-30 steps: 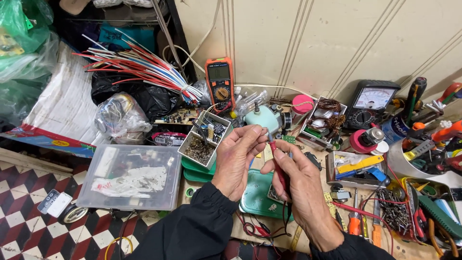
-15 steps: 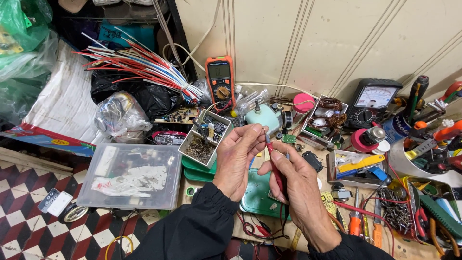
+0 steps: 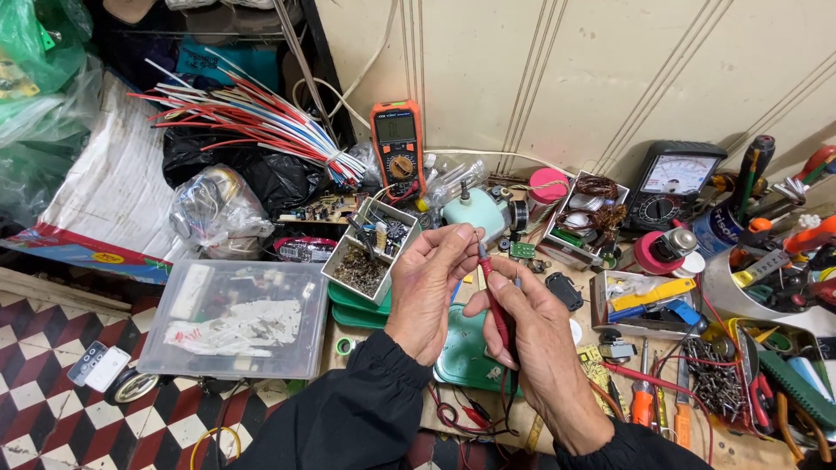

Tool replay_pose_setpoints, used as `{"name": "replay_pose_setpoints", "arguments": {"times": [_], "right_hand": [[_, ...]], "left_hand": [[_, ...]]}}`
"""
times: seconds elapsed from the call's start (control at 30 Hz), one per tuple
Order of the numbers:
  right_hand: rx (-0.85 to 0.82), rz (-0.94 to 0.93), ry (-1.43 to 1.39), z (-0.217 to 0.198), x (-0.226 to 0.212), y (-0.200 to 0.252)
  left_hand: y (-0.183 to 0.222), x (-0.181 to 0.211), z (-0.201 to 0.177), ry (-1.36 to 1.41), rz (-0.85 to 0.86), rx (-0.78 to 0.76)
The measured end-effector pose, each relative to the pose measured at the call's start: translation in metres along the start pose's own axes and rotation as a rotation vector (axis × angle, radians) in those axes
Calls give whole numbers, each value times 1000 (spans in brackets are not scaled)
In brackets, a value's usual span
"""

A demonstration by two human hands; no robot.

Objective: Trimming excess wire leads from a circuit board and inspecting the components on a cluttered workbench.

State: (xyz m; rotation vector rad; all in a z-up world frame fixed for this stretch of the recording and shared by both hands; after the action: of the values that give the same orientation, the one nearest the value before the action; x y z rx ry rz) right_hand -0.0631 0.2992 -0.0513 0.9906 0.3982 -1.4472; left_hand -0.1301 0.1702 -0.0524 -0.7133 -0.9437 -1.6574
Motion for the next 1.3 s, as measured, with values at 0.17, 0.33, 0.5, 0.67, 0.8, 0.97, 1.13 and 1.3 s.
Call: {"name": "replay_pose_setpoints", "arguments": {"times": [0.17,0.33,0.5,0.67,0.8,0.97,1.13,1.3], "right_hand": [[10,11,-31,-2,4,-1],[39,-7,-36,-2,5,0],[55,-4,-96,-3,11,0],[68,-7,-72,-2,16,2],[83,5,-116,-4,24,2],[75,32,-36,6,14,10],[169,42,136,-14,-4,5],[165,-82,535,-27,-40,7]], "left_hand": [[2,1,2,5,-4,-10],[4,2,7,4,-36,-20],[4,-3,10,-24,-50,-65],[1,-10,9,13,-78,-54],[5,-9,11,21,-144,-5],[2,-6,6,14,-106,-3],[-9,11,-9,46,-45,20],[3,17,-7,-116,-101,-31]]}}
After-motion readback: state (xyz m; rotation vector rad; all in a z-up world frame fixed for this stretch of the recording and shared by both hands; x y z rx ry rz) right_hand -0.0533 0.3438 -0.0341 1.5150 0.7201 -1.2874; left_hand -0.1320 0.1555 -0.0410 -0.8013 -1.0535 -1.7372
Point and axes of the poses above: each hand's wrist, its own y-axis away from the middle knuckle, its own z-axis out of the palm, x = y × z, the point moved 7 cm from there along -y, towards the middle knuckle, and after that the axes turned 12 degrees about -y, right-handed, at the moved point
